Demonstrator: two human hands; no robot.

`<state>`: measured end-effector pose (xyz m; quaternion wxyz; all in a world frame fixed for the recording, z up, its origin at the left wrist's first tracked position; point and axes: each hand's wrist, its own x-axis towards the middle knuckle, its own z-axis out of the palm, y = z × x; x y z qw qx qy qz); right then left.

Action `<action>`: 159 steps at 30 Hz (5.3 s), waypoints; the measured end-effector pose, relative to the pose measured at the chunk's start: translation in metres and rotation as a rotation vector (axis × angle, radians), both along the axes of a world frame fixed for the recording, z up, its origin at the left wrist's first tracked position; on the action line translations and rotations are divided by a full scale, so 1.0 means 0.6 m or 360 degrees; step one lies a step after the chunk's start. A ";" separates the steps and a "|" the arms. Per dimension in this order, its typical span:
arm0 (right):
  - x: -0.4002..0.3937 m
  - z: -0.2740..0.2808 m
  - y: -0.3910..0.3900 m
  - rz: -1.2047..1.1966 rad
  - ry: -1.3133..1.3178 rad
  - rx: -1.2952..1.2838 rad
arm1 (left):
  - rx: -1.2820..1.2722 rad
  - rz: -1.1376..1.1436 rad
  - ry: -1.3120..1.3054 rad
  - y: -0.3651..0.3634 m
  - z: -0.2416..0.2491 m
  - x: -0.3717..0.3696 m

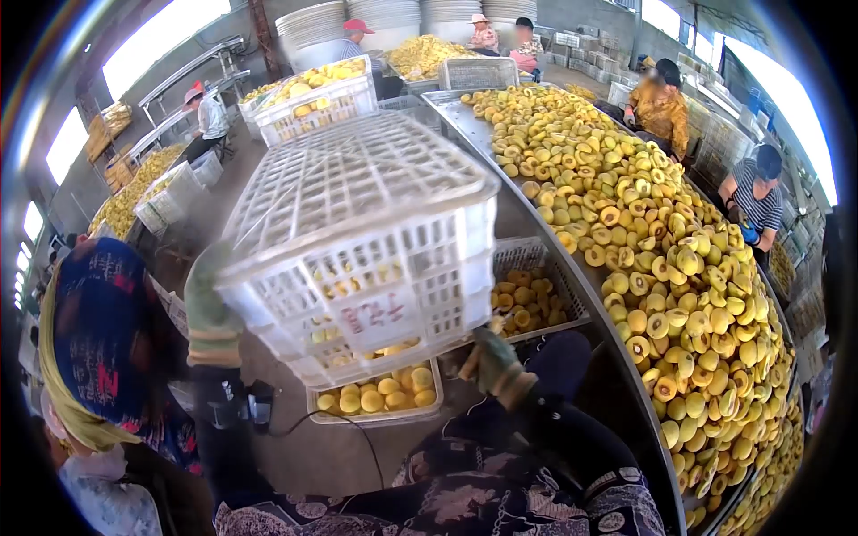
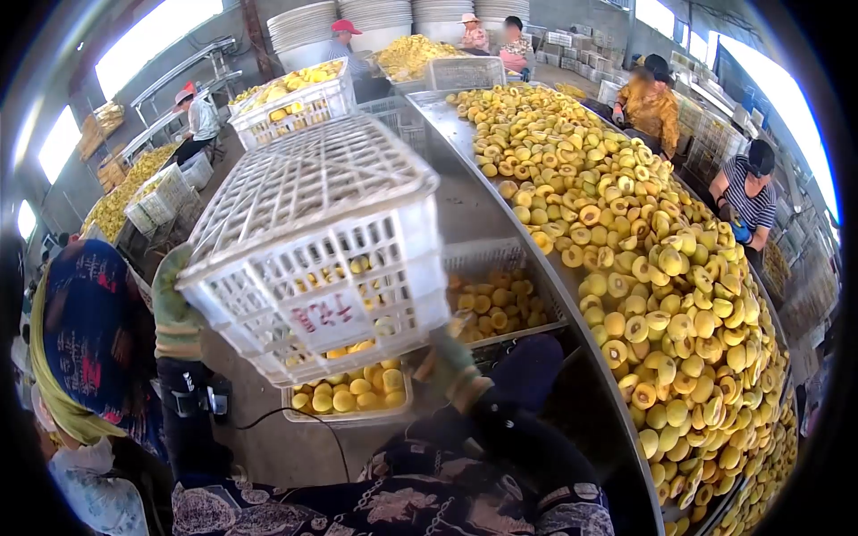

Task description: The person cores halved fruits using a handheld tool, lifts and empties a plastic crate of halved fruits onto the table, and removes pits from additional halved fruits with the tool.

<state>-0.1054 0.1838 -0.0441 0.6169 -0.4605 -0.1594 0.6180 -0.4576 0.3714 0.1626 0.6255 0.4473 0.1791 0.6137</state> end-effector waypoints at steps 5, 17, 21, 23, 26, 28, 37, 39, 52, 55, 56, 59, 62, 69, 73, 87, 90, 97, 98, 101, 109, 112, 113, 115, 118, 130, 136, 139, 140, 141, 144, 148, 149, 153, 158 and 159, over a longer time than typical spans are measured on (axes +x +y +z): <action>-0.083 -0.016 0.028 0.0199 0.0234 -0.0397 | -0.0070 0.0300 0.0167 0.035 -0.100 -0.107; -0.006 0.076 -0.062 -0.0108 0.0149 -0.0262 | -0.0438 -0.0107 0.0680 0.059 -0.363 -0.281; 0.020 0.147 -0.155 -0.0367 0.0131 -0.0116 | -0.0107 0.0172 0.1701 0.113 -0.311 -0.216; 0.035 0.158 -0.195 -0.0438 0.0144 -0.0038 | 0.0080 0.0392 0.2280 0.155 -0.303 -0.209; 0.060 0.170 -0.262 -0.0660 0.0246 -0.0040 | 0.0172 0.0747 0.2666 0.129 -0.248 -0.122; 0.079 0.151 -0.305 -0.0780 0.0067 -0.0090 | 0.0493 0.0969 0.2596 0.107 -0.207 -0.034; 0.112 0.086 -0.463 -0.1209 0.0036 -0.0221 | 0.1093 -0.1080 0.1534 -0.272 -0.041 0.617; 0.110 0.092 -0.493 -0.1289 0.0131 -0.0197 | 0.1053 -0.1443 0.1586 -0.371 -0.073 0.721; 0.126 0.004 -0.571 -0.2013 0.0391 0.0022 | 0.2218 -0.1171 0.1676 -0.620 -0.319 0.952; 0.139 0.015 -0.554 -0.2025 0.0310 0.0002 | 0.2146 -0.1293 0.1667 -0.602 -0.306 0.933; 0.144 0.027 -0.549 -0.2017 0.0270 0.0007 | 0.1604 -0.1590 0.1542 -0.602 -0.313 0.925; 0.150 0.041 -0.524 -0.2083 -0.0256 0.0012 | 0.0115 -0.2074 0.1263 -0.613 -0.314 0.871; 0.142 0.039 -0.517 -0.1994 -0.0712 -0.0086 | -0.0405 -0.2273 0.0911 -0.606 -0.313 0.825; 0.114 0.051 -0.529 -0.1758 -0.1314 -0.0440 | -0.0649 -0.2415 0.0600 -0.612 -0.286 0.791; 0.095 0.066 -0.529 -0.1859 -0.1670 -0.0611 | -0.0586 -0.2308 0.0681 -0.618 -0.275 0.777; 0.077 0.048 -0.529 -0.1603 -0.1739 -0.0676 | -0.0699 -0.2312 0.0725 -0.632 -0.249 0.753; 0.070 0.062 -0.534 -0.1477 -0.1784 -0.0800 | -0.0597 -0.2186 0.0793 -0.636 -0.259 0.748; 0.075 0.023 -0.529 -0.1325 -0.1409 -0.0778 | -0.0553 -0.1951 0.0854 -0.653 -0.261 0.736; 0.076 0.036 -0.529 -0.1333 -0.1375 -0.0762 | -0.0552 -0.1947 0.0865 -0.651 -0.263 0.736; 0.077 0.056 -0.538 -0.1136 -0.1395 -0.0858 | -0.0561 -0.1927 0.0891 -0.650 -0.260 0.733; 0.085 0.100 -0.551 -0.1026 -0.0598 -0.0416 | -0.0719 -0.2613 0.0783 -0.605 -0.258 0.739; 0.078 0.081 -0.536 -0.1115 -0.1371 -0.0620 | -0.0645 -0.2552 0.0788 -0.605 -0.266 0.744; 0.081 0.079 -0.534 -0.1073 -0.1421 -0.0738 | -0.0580 -0.2475 0.0839 -0.608 -0.266 0.746; 0.079 0.071 -0.529 -0.0975 -0.1499 -0.0973 | -0.0464 -0.2307 0.0957 -0.611 -0.270 0.742; 0.079 0.031 -0.515 -0.1167 -0.1158 -0.0630 | -0.0428 -0.2180 0.0978 -0.610 -0.281 0.742; 0.095 0.026 -0.532 -0.0896 -0.1506 -0.0835 | -0.0609 -0.2406 0.0890 -0.595 -0.282 0.738; 0.085 0.014 -0.526 -0.0903 -0.1861 -0.0931 | -0.0849 -0.2821 0.0801 -0.574 -0.282 0.748; 0.073 0.023 -0.511 -0.0890 -0.1687 -0.1040 | -0.0681 -0.2536 0.0962 -0.583 -0.299 0.741; 0.070 0.023 -0.509 -0.0890 -0.1582 -0.1007 | -0.0627 -0.2457 0.1003 -0.587 -0.301 0.737; 0.068 0.023 -0.509 -0.0892 -0.1482 -0.0977 | -0.0624 -0.2282 0.1038 -0.599 -0.289 0.732; 0.062 0.043 -0.504 -0.1025 -0.1062 -0.0734 | -0.0534 -0.2171 0.1012 -0.600 -0.303 0.728; 0.081 0.050 -0.508 -0.0937 -0.0235 -0.0429 | -0.0669 -0.2211 0.1029 -0.595 -0.294 0.734; 0.086 0.054 -0.512 -0.0911 -0.0091 -0.0294 | -0.0685 -0.2220 0.1027 -0.592 -0.301 0.736; 0.098 0.063 -0.527 -0.0710 0.0418 0.0000 | -0.0594 -0.2160 0.1005 -0.590 -0.296 0.734; 0.087 0.056 -0.519 -0.0625 0.1034 0.0607 | -0.0613 -0.2236 0.0883 -0.589 -0.291 0.739; 0.088 0.045 -0.516 -0.0560 0.1142 0.0813 | -0.0619 -0.2219 0.0860 -0.591 -0.289 0.740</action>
